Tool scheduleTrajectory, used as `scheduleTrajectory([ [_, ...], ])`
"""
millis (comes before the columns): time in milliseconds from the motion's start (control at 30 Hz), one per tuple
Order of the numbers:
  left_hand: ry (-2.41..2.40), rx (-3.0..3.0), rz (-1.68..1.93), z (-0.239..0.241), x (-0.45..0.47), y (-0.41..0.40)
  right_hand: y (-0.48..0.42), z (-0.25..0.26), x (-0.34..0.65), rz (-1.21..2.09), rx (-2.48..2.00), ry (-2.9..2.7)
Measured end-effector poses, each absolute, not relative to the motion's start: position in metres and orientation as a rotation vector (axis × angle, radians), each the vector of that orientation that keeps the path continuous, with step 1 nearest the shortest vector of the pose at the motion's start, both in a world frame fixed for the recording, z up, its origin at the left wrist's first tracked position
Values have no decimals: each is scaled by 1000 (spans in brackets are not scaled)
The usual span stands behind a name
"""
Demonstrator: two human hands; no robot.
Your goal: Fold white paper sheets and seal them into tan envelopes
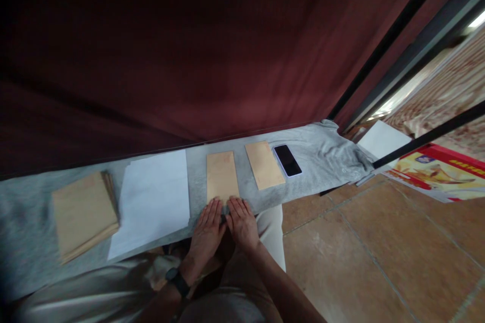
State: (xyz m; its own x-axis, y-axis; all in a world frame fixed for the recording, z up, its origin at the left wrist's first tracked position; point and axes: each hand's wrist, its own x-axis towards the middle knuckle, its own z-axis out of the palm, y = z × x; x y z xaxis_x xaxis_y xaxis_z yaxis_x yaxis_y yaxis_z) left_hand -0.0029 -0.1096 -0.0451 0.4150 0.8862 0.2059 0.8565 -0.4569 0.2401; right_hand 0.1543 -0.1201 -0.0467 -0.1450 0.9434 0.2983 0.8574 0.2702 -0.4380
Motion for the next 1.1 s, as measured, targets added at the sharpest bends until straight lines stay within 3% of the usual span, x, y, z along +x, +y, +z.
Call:
scheduleTrajectory([
  [1100,1713,2631,455,-49,-8,-110,-117,-49,147,109,-1538,-2164],
])
